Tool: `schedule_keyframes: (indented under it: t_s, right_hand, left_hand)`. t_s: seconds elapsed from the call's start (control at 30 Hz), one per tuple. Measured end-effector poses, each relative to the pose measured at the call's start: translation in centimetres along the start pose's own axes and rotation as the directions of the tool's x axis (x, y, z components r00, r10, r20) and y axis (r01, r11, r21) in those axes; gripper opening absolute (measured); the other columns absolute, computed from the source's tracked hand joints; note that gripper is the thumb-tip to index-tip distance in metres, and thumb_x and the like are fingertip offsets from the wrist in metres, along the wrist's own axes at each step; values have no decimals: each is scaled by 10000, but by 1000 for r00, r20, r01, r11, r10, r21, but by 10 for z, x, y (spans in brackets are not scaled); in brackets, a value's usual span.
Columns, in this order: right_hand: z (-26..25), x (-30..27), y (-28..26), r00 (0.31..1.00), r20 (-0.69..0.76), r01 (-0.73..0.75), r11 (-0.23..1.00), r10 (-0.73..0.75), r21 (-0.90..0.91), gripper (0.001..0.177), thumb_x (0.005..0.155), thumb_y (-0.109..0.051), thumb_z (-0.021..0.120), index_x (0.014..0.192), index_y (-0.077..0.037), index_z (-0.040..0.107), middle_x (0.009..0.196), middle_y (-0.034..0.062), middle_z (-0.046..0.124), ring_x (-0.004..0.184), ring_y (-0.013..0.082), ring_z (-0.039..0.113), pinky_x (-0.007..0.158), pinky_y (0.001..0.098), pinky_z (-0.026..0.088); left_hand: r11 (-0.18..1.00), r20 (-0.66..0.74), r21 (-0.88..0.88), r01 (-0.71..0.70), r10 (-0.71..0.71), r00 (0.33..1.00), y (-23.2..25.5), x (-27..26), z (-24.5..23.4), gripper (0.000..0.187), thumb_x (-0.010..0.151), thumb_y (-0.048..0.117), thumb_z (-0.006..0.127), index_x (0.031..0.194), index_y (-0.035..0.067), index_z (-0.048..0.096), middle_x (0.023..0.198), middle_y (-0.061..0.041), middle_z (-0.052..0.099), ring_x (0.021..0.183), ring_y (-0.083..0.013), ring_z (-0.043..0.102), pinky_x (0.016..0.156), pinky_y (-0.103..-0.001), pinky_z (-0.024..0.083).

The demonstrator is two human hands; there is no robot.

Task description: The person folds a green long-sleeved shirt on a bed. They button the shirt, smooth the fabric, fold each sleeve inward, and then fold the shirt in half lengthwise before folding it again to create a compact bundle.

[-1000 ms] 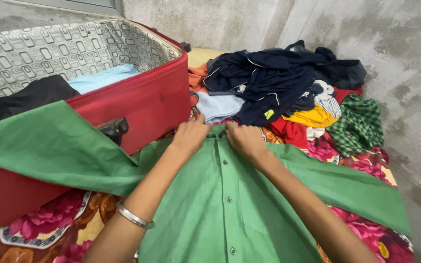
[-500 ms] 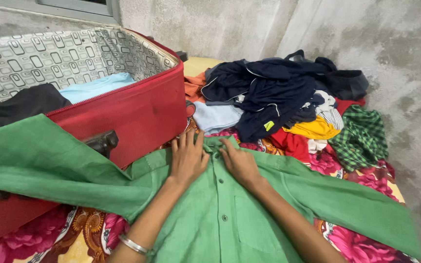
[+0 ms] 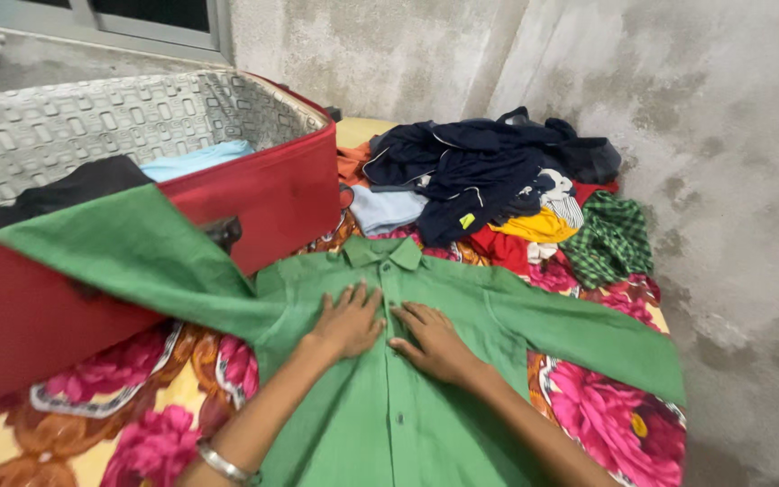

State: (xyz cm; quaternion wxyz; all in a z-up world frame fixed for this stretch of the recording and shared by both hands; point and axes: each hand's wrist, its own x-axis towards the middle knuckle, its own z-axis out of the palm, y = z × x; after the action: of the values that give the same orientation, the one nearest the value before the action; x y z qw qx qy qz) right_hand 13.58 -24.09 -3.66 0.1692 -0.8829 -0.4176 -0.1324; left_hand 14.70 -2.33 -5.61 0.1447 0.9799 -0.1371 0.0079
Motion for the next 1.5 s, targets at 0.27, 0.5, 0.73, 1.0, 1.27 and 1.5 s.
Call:
schedule_keyframes:
  t_s: [0.27, 0.5, 0.73, 1.0, 1.27, 1.5]
  right_hand:
    - [-21, -87, -99, 1000, -3, 12, 986, -11, 169, 330, 953, -218, 659, 1256, -86, 667, 1334, 150, 607, 1284, 353, 553, 1134, 518, 357]
    - [-23, -97, -107, 1000, 22, 10, 984, -14, 179, 257, 972, -212, 641, 1211, -160, 720, 1307, 90, 633, 1281, 306, 566, 1195, 550, 300]
    - [-41, -93, -112, 990, 125, 5, 915, -60, 404, 480, 935, -300, 711, 1362, -109, 599, 1472, 124, 549, 1425, 308, 450, 1213, 594, 136]
    - [-39, -93, -117, 999, -41, -13, 924, 31, 381, 444, 924, -313, 727, 1242, -25, 613, 1240, 136, 673, 1244, 296, 603, 1183, 508, 322]
    - [-45, -125, -162, 879, 384, -347, 931, 282, 112, 455, 917, -503, 725, 835, -56, 694, 736, 124, 672, 667, 317, 636, 626, 447, 496]
    - [-56, -130, -167, 845, 500, -321, 928, 191, 187, 379, 864, -429, 776, 837, -67, 666, 730, 106, 659, 656, 299, 632, 602, 430, 493]
  left_hand:
    - [993, 80, -68, -101, 106, 991, 34, -134, -10, 742, 943, 546, 570, 1579, 253, 326, 1660, -207, 186, 1535, -424, 157, 1190, -669, 109]
    - [976, -59, -143, -164, 157, 986, 32, -167, -5, 682, 963, 544, 526, 1563, 264, 364, 1652, -195, 211, 1529, -412, 147, 1195, -627, 75]
    - [962, -108, -169, -213, 197, 974, 28, -172, -11, 722, 915, 557, 626, 1513, 202, 432, 1615, -205, 281, 1510, -403, 197, 1184, -613, 125]
    - [843, -171, -410, -350, 305, 937, 44, -180, -23, 270, 786, 314, 850, 874, 74, 761, 899, -98, 738, 875, -254, 707, 806, -384, 541]
    - [710, -89, -545, -446, 479, 873, 50, -185, -14, 227, 753, 295, 834, 832, 91, 771, 813, -61, 721, 769, -224, 719, 727, -362, 534]
    - [748, -98, -453, -485, 500, 861, 59, -191, -21, 288, 694, 316, 884, 695, 75, 725, 732, -43, 691, 770, -239, 676, 760, -411, 469]
